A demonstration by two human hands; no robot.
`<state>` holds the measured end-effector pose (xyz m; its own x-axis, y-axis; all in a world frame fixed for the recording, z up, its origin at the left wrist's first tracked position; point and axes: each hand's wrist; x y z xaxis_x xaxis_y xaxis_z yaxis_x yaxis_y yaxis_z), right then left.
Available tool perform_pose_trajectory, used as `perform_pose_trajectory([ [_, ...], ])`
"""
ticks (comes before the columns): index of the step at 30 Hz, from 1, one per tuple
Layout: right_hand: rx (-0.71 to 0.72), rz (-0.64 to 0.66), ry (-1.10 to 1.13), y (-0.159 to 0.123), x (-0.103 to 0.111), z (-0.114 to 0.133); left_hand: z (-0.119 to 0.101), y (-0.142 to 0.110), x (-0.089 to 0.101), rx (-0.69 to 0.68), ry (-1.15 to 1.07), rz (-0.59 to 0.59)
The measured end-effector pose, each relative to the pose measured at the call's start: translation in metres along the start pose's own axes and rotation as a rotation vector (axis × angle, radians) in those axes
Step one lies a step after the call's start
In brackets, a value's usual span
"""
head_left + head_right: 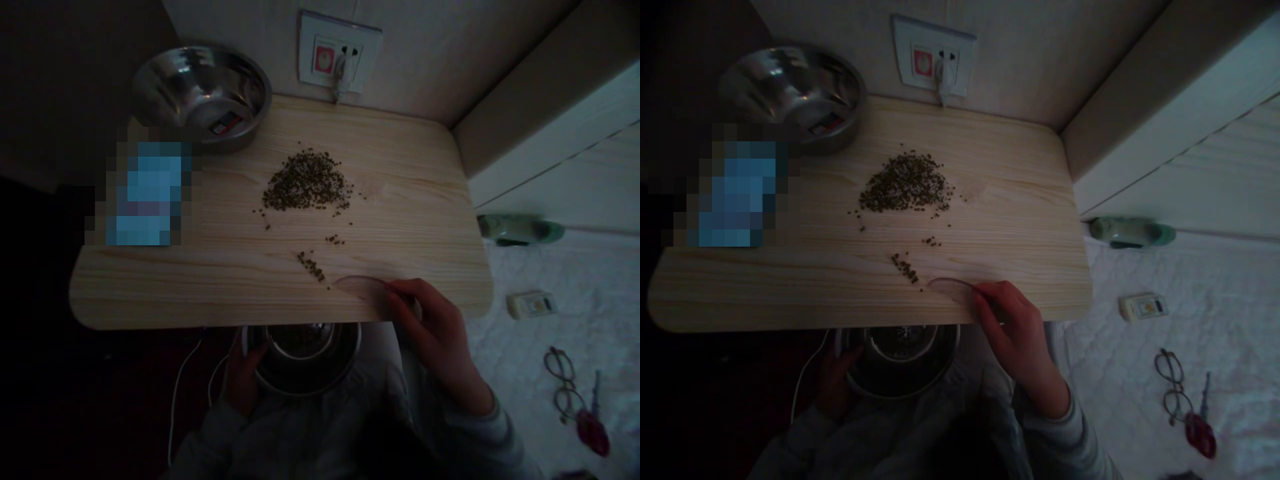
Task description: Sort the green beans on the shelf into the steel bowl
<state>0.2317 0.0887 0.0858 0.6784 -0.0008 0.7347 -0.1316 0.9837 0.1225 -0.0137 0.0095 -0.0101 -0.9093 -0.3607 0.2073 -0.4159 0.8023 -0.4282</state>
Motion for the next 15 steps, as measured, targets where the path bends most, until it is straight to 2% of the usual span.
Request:
perform_pose_trajectory([
  [4, 0.026, 0.021, 0.047, 0.0008, -0.0024, 0.0002, -0.0037, 0.0007, -0.0004, 0.056, 0.020, -0.023],
  [9, 0.024, 0.017, 0.047, 0.0038, -0.0033, 0.0007, -0.0067, -0.0010, -0.0015, 0.007, 0.002, 0.026],
  [15, 0.011, -0.008, 0.071, 0.0065, -0.0043, 0.0021, -0.0027, -0.0004, 0.0008, -0.004, 0.043, 0.018],
])
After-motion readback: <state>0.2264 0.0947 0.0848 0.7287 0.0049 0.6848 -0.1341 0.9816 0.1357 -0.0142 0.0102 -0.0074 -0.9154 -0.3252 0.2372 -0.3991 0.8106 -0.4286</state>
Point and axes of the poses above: each hand's wrist, its own y-axis towards the middle knuckle, its own x-axis out of the back of the hand, z = x × y, and after that the axes turned 1 degree about -y, right-handed
